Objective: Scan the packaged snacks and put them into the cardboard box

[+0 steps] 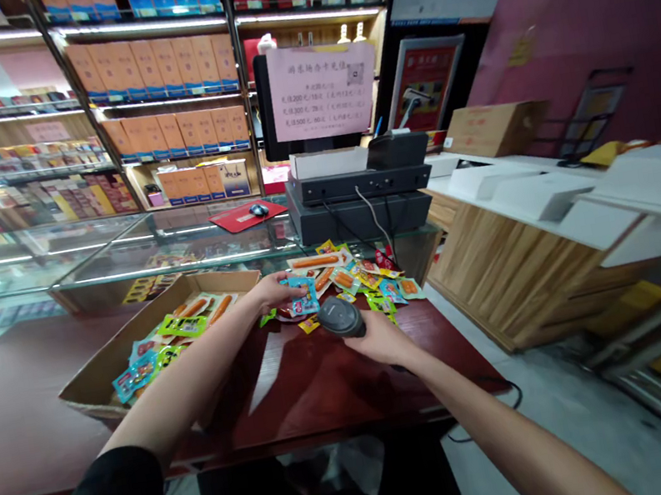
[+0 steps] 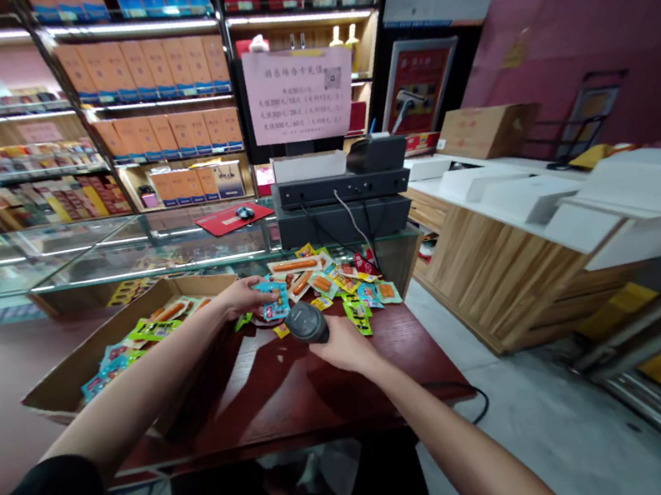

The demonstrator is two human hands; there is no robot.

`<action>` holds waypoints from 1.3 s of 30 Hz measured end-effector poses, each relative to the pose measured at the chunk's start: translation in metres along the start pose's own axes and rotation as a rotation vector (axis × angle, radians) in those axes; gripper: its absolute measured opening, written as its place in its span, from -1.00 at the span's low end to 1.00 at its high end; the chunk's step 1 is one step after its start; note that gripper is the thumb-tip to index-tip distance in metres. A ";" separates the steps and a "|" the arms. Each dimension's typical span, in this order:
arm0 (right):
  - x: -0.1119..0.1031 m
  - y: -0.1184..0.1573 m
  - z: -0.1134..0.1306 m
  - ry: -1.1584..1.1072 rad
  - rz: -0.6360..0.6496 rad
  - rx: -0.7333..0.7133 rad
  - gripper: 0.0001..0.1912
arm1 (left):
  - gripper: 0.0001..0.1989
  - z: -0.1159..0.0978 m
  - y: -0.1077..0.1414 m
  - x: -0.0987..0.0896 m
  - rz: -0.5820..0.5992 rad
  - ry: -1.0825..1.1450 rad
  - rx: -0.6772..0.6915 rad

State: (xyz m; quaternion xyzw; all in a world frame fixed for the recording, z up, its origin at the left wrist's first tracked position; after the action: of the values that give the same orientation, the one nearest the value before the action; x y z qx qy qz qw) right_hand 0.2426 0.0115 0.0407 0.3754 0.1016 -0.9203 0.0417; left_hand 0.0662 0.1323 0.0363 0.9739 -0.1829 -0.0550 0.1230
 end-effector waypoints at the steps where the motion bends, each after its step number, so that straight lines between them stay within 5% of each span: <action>1: 0.001 -0.003 0.003 0.003 0.005 -0.004 -0.74 | -0.41 -0.004 0.004 -0.009 -0.023 -0.010 0.005; 8: 0.024 -0.032 0.051 -0.031 0.065 -0.095 -0.72 | -0.41 -0.027 0.051 -0.107 -0.195 -0.014 0.034; 14: 0.061 -0.060 0.113 0.005 0.104 -0.194 -0.71 | -0.48 -0.016 0.106 -0.199 -0.322 -0.016 0.056; 18: 0.092 -0.068 0.153 0.027 0.169 -0.276 -0.79 | -0.51 -0.002 0.137 -0.236 -0.376 0.012 0.006; 22: 0.107 -0.069 0.166 0.049 0.197 -0.295 -0.76 | -0.53 0.005 0.151 -0.249 -0.419 0.027 -0.042; 25: 0.101 -0.068 0.159 0.063 0.191 -0.295 -0.75 | -0.53 0.003 0.140 -0.237 -0.388 -0.009 -0.024; 28: 0.082 -0.066 0.137 0.065 0.155 -0.251 -0.74 | -0.52 -0.007 0.117 -0.203 -0.318 -0.057 0.017; 34: 0.029 -0.058 0.060 0.032 0.046 -0.098 -0.69 | -0.49 -0.031 0.051 -0.087 -0.087 -0.175 0.065; 39: -0.012 -0.043 -0.002 0.056 -0.034 0.041 -0.77 | -0.57 -0.026 -0.005 0.003 0.064 -0.262 0.047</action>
State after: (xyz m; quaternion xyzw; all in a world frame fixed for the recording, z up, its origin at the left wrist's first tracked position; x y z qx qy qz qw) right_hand 0.2456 0.0537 0.0543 0.3998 0.0901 -0.9120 0.0154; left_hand 0.0744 0.1421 0.0600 0.9546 -0.2294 -0.1735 0.0768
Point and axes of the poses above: each hand's wrist, its own y-axis away from the middle knuckle, its own x-axis out of the palm, z = x × y, the point moved 9 cm from there along -y, towards the middle knuckle, and after that the axes turned 3 degrees about -y, right-handed, at the moved point
